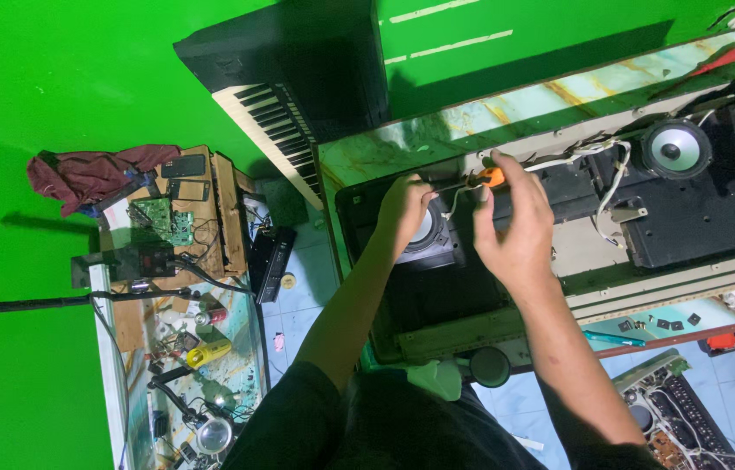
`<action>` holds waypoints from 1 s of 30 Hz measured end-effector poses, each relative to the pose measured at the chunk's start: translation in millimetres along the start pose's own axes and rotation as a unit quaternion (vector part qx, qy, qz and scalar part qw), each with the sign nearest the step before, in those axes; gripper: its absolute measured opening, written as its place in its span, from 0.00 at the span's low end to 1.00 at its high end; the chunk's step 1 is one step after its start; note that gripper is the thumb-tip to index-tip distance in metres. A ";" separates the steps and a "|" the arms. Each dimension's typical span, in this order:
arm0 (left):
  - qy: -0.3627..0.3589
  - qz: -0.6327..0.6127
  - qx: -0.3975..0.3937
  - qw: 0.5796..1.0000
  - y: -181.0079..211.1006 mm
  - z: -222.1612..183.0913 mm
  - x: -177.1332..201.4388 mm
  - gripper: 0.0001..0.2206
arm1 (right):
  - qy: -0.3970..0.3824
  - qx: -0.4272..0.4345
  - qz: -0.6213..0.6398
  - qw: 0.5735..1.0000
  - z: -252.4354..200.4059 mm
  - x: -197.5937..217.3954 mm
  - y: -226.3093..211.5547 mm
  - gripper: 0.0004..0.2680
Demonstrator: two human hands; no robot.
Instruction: The person unscrews and removes a internal speaker component from an electronic device using a screwdriver and their hands.
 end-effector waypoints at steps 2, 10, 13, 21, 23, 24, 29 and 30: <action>-0.012 0.011 0.001 1.000 -1.7 -1.7 -2.6 0.04 | 0.009 0.005 0.008 1.000 -1.9 -3.5 -0.3 0.17; 0.005 0.057 -0.039 0.998 -11.4 -3.6 -10.7 0.06 | 0.034 -0.005 -0.005 0.999 -7.5 -9.0 5.4 0.15; -0.052 0.038 0.043 0.997 -15.9 -2.8 -11.7 0.07 | 0.055 -0.003 -0.013 0.998 -9.1 -2.6 4.2 0.16; 0.127 -0.106 0.015 0.986 29.5 -15.4 46.0 0.08 | 0.082 -0.039 0.031 0.995 -24.0 18.8 4.7 0.16; 0.114 -0.177 0.083 0.974 49.4 -20.6 64.1 0.09 | 0.078 -0.074 0.073 0.992 -31.7 22.1 4.8 0.17; 0.107 -0.212 0.117 0.964 58.2 -25.1 71.6 0.09 | 0.075 -0.091 0.094 0.988 -36.4 23.7 4.6 0.17; 0.113 -0.160 0.110 0.974 85.9 -53.6 98.4 0.07 | 0.072 -0.097 0.148 0.981 -58.8 34.4 1.0 0.16; 0.107 -0.154 0.121 0.975 87.5 -60.0 101.6 0.06 | 0.072 -0.093 0.156 0.981 -63.7 36.9 -1.5 0.16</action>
Point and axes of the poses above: each hand's wrist, its own z-axis towards the middle knuckle, its own x-axis out of the back of the hand, y = z × x, the point moved 2 cm from there along z, towards the middle knuckle, and after that the axes turned 10 degrees about -x, right-handed, at the moved point
